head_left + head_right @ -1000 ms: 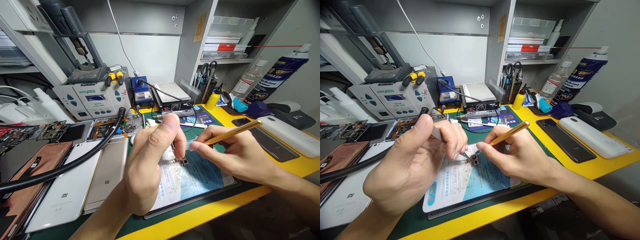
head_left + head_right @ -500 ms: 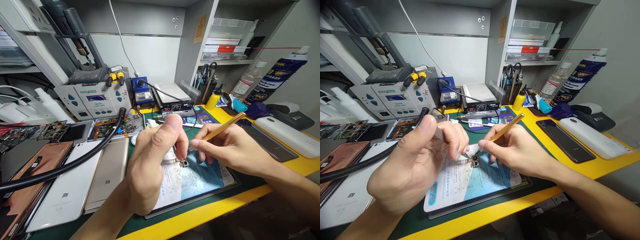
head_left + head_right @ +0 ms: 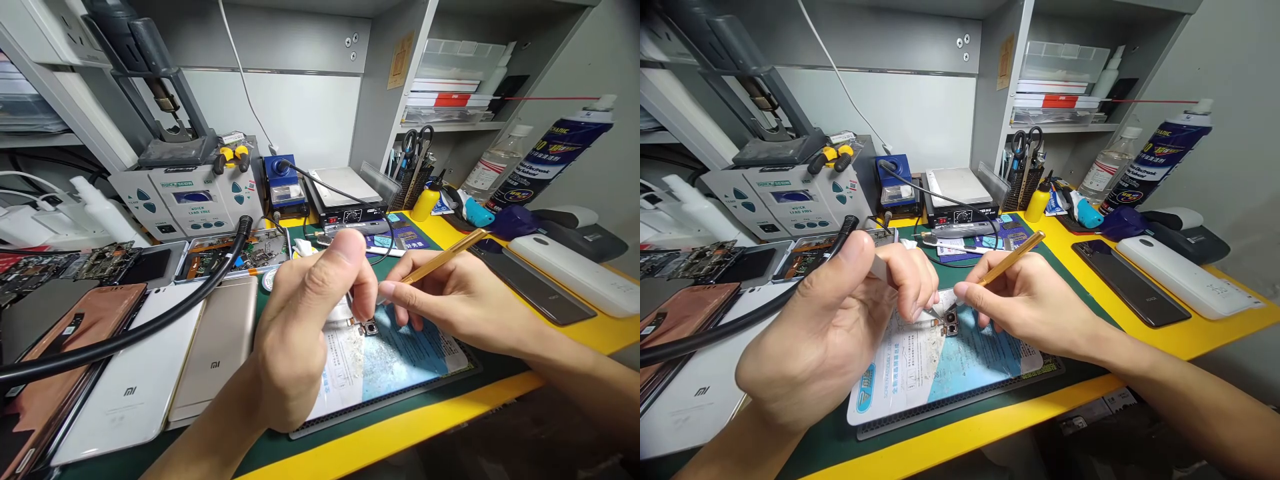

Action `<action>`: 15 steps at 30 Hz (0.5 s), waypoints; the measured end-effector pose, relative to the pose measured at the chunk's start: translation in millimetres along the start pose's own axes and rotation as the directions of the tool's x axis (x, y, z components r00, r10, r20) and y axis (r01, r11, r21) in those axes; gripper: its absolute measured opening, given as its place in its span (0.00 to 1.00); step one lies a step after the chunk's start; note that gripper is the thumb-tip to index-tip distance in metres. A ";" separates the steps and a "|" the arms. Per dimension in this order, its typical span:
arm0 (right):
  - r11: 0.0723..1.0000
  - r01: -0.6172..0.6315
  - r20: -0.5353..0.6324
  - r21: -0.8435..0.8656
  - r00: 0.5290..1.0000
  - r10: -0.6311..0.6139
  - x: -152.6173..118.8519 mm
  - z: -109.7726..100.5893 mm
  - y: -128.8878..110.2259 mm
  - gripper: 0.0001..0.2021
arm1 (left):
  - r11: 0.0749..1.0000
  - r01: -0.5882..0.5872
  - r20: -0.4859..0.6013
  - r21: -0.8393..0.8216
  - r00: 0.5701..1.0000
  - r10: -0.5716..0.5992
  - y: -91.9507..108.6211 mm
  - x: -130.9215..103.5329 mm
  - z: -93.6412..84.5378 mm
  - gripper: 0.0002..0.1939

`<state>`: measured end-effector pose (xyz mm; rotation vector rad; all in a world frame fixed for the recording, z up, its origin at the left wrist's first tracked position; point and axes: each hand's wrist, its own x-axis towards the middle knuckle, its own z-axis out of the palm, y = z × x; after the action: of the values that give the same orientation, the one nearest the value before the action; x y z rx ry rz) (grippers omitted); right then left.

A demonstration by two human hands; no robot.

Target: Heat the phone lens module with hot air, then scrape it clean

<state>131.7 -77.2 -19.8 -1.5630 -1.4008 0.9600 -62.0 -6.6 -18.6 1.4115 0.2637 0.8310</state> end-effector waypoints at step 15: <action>0.999 -0.007 0.009 0.033 1.000 0.006 -0.8 1.5 0.4 0.16 | 0.999 0.025 -0.041 0.029 0.999 -0.024 1.3 -2.3 0.9 0.27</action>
<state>130.4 -77.9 -20.7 -1.5419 -1.3801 0.9901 -63.5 -8.8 -17.9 1.4175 0.3249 0.8388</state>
